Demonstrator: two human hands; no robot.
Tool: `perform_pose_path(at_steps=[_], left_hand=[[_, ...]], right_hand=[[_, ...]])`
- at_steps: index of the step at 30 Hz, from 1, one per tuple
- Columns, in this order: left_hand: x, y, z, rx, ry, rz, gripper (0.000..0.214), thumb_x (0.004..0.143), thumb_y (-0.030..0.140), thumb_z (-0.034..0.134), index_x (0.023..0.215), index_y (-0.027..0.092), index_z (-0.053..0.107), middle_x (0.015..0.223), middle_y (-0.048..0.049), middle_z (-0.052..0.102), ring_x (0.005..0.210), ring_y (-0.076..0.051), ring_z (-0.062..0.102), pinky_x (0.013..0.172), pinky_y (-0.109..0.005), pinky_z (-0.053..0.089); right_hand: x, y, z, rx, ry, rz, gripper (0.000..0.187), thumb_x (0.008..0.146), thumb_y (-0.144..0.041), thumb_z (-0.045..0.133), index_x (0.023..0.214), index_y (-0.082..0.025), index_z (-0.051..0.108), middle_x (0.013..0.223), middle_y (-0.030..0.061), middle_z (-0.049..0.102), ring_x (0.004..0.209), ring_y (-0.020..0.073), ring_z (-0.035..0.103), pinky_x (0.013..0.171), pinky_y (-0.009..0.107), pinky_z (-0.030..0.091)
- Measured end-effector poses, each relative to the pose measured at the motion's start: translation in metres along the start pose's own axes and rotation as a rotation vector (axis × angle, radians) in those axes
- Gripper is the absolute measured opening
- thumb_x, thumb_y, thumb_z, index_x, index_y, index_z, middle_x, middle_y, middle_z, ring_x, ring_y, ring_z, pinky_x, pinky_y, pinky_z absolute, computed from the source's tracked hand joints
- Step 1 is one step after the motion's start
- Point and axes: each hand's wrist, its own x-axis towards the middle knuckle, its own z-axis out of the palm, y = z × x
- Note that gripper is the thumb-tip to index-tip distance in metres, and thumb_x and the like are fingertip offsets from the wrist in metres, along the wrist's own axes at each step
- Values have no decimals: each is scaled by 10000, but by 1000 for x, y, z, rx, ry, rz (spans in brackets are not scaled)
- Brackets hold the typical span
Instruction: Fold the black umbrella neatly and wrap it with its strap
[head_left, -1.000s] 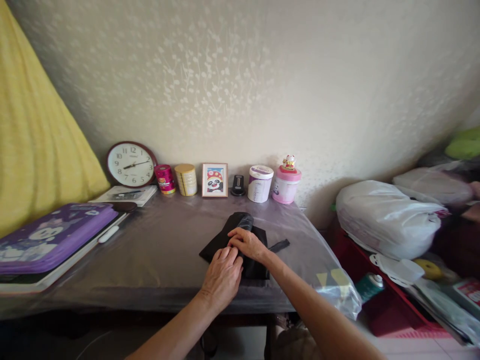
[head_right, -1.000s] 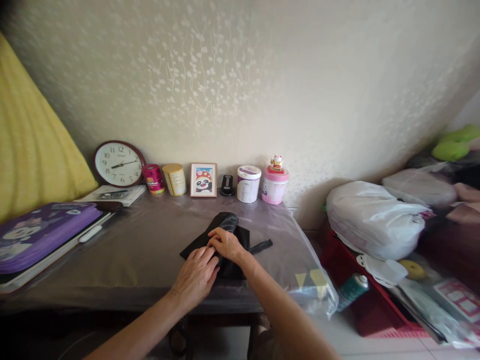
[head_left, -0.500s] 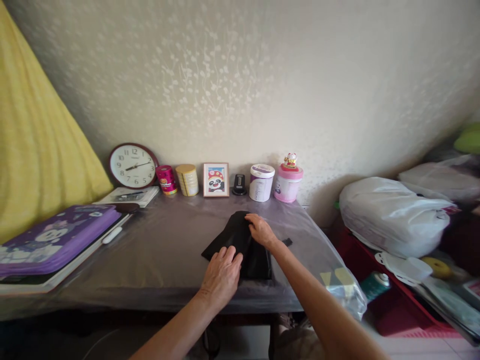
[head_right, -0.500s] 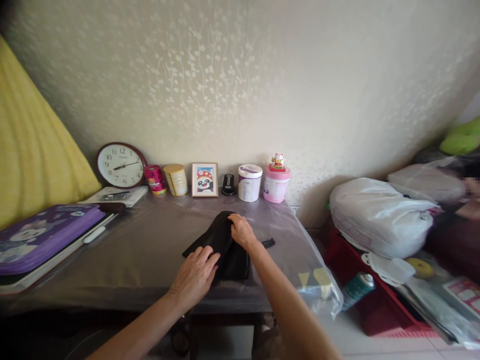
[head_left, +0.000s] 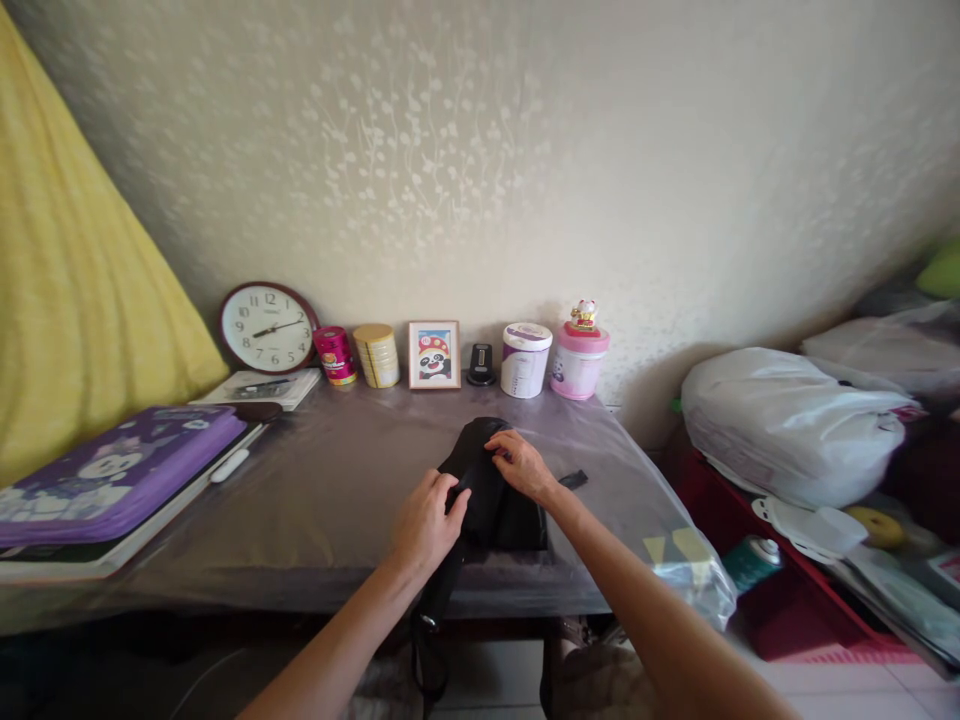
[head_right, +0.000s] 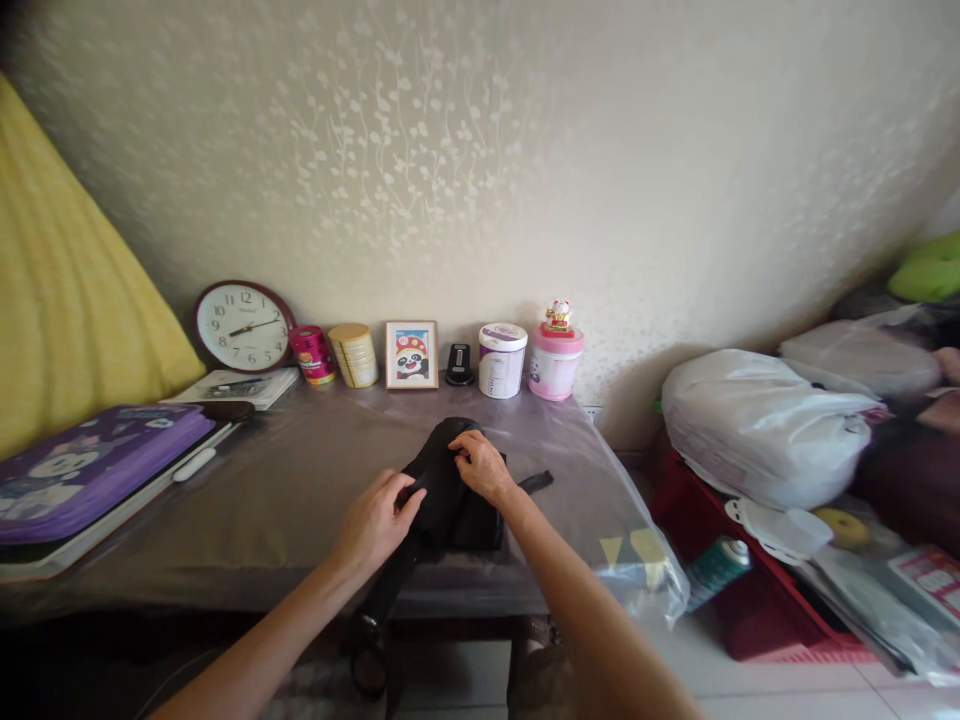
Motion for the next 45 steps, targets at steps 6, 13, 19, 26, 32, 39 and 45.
perform_pose_path(at_steps=[6,13,19,26,32,39,45], left_hand=[[8,6,-3,-100,27,-11,278,886,319,330,716,212,522,726,-3,565,683,-137,558,665,-246,404],[11,1,0,-244,24,-159,288,885,343,283,723,221,488,582,26,584,562,-138,592,574,-242,439],[9,-5,2,-272,-41,-217,255,872,312,303,708,214,472,547,33,594,493,-127,592,514,-227,446],[1,-6,-7,-60,26,-72,204,824,226,418,983,181,538,929,-71,587,826,-192,588,755,-337,456],[-11,9,-4,245,-63,158,339,871,297,416,1156,182,557,1226,-115,501,1084,-258,498,921,-408,401],[-20,5,-3,324,-191,79,453,899,385,357,1248,145,515,1061,-134,558,944,-235,576,810,-335,449],[-26,-4,-7,131,-460,-99,728,808,432,494,1430,219,181,937,-110,611,802,-244,625,672,-305,439]], right_hand=[[0,0,2,16,19,-13,290,708,-44,493,915,-186,639,1021,55,586,762,122,580,746,301,496],[-5,-12,0,-68,53,-109,217,766,-94,523,922,-180,646,1049,83,602,1017,177,554,934,341,423],[-13,-31,8,-118,-55,-293,221,841,-186,512,1027,-190,632,1147,93,610,1072,184,541,955,372,400],[-9,-30,17,-287,-147,-335,238,885,-256,483,1046,-172,636,1165,100,623,1150,206,511,1003,387,340],[-1,-23,16,-371,-222,-329,273,918,-247,411,1085,-192,620,1194,67,614,1200,184,477,1030,384,297],[15,-11,6,-546,-28,59,369,897,-244,411,1242,-153,505,1323,112,499,1238,228,422,1029,389,296],[7,-14,-6,-317,-40,497,300,866,-267,451,1116,-133,547,1094,152,624,1065,256,562,907,354,404]])
